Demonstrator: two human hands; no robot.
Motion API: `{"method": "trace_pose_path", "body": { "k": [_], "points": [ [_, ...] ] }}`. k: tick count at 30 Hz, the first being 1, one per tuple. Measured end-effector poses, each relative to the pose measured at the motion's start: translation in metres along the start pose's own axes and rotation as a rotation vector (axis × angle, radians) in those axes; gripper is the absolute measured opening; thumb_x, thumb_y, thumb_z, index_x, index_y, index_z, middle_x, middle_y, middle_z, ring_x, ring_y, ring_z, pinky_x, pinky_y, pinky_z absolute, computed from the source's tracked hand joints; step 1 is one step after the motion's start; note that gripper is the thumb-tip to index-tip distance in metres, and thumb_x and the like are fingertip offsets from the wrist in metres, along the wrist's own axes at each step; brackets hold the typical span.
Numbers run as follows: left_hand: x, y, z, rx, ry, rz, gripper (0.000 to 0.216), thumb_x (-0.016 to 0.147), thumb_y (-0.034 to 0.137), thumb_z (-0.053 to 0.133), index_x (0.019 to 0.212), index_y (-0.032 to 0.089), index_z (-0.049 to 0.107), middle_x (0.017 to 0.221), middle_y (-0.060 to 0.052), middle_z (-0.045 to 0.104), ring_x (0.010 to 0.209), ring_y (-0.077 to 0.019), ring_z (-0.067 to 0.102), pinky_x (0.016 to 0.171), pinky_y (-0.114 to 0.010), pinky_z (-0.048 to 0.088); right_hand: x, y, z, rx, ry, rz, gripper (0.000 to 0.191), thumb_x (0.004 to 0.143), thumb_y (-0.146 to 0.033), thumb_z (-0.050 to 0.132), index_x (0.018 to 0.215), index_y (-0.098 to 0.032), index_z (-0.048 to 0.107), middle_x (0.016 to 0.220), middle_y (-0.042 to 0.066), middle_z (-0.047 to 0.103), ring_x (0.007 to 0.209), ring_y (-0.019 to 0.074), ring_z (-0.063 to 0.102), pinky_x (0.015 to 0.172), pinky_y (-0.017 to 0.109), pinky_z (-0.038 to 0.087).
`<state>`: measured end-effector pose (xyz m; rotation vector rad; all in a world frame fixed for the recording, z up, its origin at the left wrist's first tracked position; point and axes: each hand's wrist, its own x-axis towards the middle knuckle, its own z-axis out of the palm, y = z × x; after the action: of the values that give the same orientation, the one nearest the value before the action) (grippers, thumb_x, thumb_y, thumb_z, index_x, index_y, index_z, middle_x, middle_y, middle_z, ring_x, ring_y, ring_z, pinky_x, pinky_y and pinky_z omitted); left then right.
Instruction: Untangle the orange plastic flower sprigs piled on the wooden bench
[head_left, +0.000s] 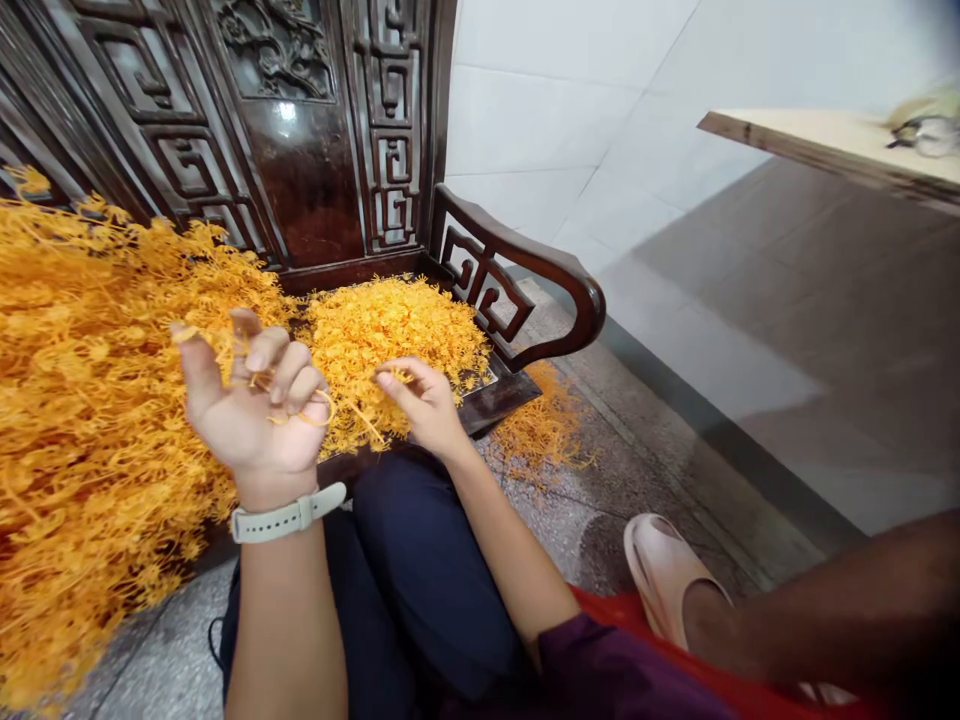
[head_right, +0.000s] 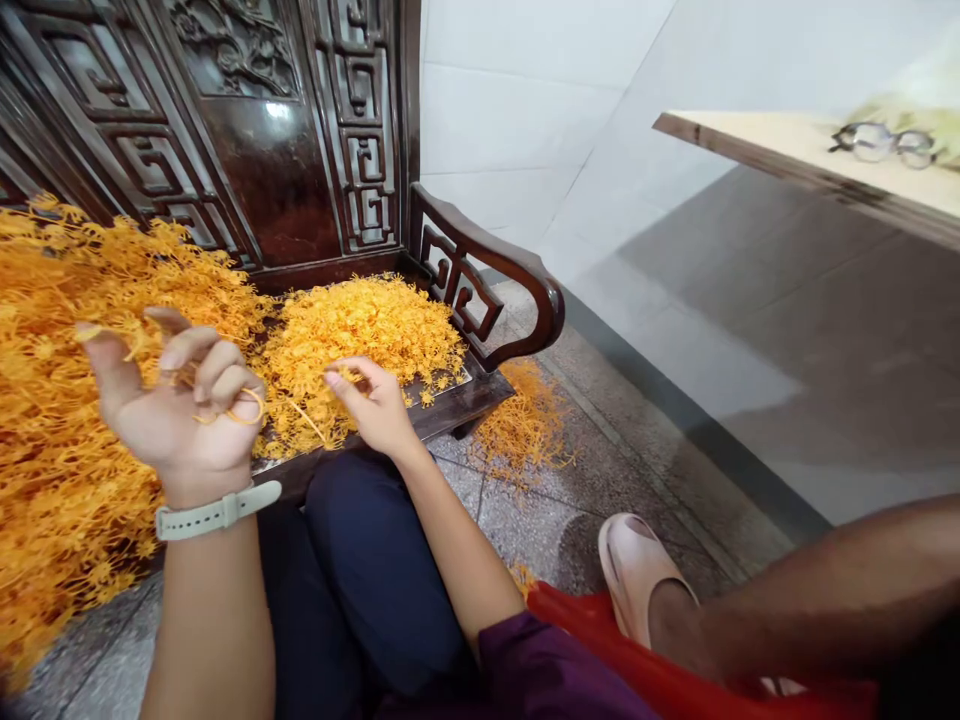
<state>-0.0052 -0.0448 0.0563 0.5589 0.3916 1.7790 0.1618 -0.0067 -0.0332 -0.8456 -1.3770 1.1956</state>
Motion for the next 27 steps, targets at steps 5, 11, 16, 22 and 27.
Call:
{"method": "trace_pose_path", "body": {
  "k": [5, 11, 16, 22, 27],
  "points": [
    [-0.001, 0.002, 0.007, 0.596, 0.044, 0.191, 0.020, 0.086, 0.036, 0.087, 0.097, 0.021, 0.078, 0.084, -0.001, 0.065, 0.053, -0.0051, 0.031, 0.045, -0.022, 0.021, 0.002, -0.018, -0.012, 0.269, 0.309, 0.062, 0.027, 0.092, -0.049, 0.074, 0.100, -0.024, 0.066, 0.096, 0.003, 0.075, 0.089, 0.0165, 0.071, 0.085, 0.032, 0.056],
    [-0.003, -0.020, -0.002, 1.380, -0.104, 0.233, 0.035, 0.069, 0.038, 0.100, 0.097, 0.023, 0.085, 0.084, -0.003, 0.074, 0.065, -0.0146, 0.055, 0.054, -0.023, 0.034, -0.004, -0.044, -0.013, 0.344, 0.278, 0.003, 0.030, 0.097, -0.055, 0.067, 0.099, -0.026, 0.061, 0.096, 0.004, 0.073, 0.093, 0.0194, 0.071, 0.086, 0.036, 0.057],
    [-0.003, -0.026, -0.007, 1.390, -0.315, 0.049, 0.020, 0.081, 0.041, 0.090, 0.087, 0.022, 0.087, 0.087, -0.007, 0.081, 0.072, -0.0217, 0.068, 0.062, -0.027, 0.045, -0.002, -0.038, -0.022, 0.181, 0.375, -0.116, 0.028, 0.099, -0.053, 0.068, 0.093, -0.026, 0.072, 0.098, 0.003, 0.071, 0.097, 0.0179, 0.067, 0.098, 0.036, 0.052],
    [-0.007, -0.018, -0.001, 1.405, -0.425, -0.062, 0.030, 0.090, 0.045, 0.078, 0.076, 0.018, 0.082, 0.069, -0.004, 0.071, 0.060, -0.0186, 0.059, 0.053, -0.027, 0.036, 0.002, -0.026, -0.038, 0.123, 0.436, -0.122, 0.033, 0.091, -0.058, 0.077, 0.087, -0.026, 0.076, 0.085, 0.000, 0.064, 0.070, 0.0117, 0.050, 0.070, 0.027, 0.045],
    [-0.014, -0.021, 0.011, 1.529, -0.509, 0.021, 0.039, 0.096, 0.044, 0.068, 0.069, 0.016, 0.075, 0.056, -0.001, 0.058, 0.050, -0.0133, 0.045, 0.051, -0.028, 0.026, 0.012, -0.003, -0.043, 0.287, 0.457, 0.011, 0.042, 0.082, -0.063, 0.083, 0.085, -0.023, 0.072, 0.073, -0.004, 0.052, 0.058, 0.0085, 0.035, 0.057, 0.024, 0.035]
  ]
}}
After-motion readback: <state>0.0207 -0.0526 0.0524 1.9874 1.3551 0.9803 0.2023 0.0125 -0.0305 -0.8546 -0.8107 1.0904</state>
